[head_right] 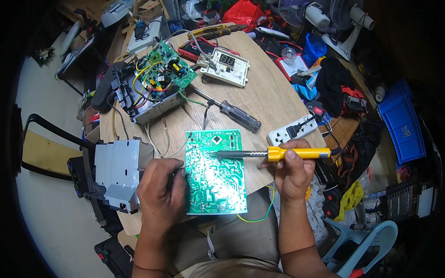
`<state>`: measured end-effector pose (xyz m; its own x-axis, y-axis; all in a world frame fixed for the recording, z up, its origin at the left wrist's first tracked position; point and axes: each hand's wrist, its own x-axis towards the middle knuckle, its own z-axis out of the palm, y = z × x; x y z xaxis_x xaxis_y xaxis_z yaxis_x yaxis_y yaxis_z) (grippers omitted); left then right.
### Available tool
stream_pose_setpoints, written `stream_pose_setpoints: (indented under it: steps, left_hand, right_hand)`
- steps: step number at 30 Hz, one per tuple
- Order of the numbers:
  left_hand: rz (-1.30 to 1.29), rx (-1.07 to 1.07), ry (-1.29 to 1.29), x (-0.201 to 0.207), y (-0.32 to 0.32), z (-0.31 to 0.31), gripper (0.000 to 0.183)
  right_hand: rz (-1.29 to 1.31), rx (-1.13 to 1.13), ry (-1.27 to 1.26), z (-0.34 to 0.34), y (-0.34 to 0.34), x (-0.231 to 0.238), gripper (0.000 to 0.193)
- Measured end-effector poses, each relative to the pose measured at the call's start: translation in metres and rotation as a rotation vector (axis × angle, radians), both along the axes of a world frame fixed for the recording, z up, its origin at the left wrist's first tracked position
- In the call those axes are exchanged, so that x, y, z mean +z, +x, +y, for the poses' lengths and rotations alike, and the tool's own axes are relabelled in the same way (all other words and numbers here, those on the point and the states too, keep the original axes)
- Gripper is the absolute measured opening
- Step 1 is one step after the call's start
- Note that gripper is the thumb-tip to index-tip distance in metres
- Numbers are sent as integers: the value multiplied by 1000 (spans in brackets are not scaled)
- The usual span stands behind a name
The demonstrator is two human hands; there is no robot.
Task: The person holds a disassembled electronic device and removes a circuit board. Using a soldering iron and solder wire, they apply solder to several points on the board. They then use pliers to trim excess solder and continue soldering other areas.
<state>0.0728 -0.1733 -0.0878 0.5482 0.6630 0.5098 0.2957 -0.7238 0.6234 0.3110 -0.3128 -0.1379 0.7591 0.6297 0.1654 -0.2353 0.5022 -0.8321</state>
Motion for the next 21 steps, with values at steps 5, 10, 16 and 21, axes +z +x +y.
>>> stream_pose_setpoints:
  steps: [5, 10, 16, 21]
  left_hand:
    - [-22, 18, 27, -2, 2, 0, 29]
    - [-28, 15, 19, -1, 2, 0, 28]
    - [8, -28, 34, -4, -5, 0, 18]
    - [2, -22, 35, -5, -7, -4, 28]
  right_hand:
    - [-15, 20, 3, 1, -2, 2, 24]
    - [-21, 22, 11, 2, -1, 2, 24]
    - [-23, 40, 35, 2, -1, 1, 23]
    - [-7, 45, 24, 1, 0, 0, 22]
